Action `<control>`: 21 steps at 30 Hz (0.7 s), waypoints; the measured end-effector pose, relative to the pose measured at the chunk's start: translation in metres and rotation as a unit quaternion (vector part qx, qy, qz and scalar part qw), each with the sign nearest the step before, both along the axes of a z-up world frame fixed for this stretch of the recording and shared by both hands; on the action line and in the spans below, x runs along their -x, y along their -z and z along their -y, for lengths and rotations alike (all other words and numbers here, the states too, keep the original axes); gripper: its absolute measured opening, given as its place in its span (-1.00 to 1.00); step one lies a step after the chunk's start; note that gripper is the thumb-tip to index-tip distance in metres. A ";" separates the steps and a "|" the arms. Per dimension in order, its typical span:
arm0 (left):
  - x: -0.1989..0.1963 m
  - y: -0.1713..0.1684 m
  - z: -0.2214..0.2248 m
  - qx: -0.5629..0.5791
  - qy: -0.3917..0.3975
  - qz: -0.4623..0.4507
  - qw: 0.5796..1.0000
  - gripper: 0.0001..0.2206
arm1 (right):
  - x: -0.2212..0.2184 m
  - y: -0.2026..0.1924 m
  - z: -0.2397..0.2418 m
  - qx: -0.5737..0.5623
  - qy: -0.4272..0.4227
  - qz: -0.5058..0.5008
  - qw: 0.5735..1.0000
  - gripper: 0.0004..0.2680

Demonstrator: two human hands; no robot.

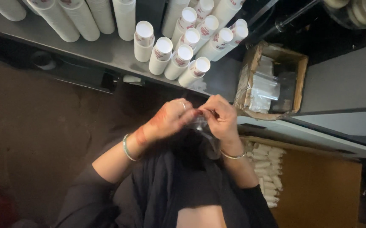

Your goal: Packing stacks of paper cups into small plastic bags at a packaging station.

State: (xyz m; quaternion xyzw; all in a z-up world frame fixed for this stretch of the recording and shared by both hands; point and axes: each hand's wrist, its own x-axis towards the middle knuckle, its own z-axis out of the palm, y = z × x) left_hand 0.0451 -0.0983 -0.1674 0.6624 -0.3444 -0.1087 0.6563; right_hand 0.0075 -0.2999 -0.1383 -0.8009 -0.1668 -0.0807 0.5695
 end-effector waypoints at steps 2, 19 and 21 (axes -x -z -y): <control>0.004 -0.011 0.001 -0.043 -0.042 0.132 0.989 -0.80 | -0.004 0.016 -0.008 0.036 0.040 0.038 0.998 -0.90; -0.070 0.064 0.042 0.294 -0.137 -0.410 0.853 -0.86 | -0.134 0.083 0.042 -0.221 0.070 -0.125 0.965 -0.92; -0.070 0.101 0.043 0.247 -0.165 -0.414 0.860 -0.86 | -0.121 0.106 0.037 0.027 0.146 -0.024 0.989 -0.86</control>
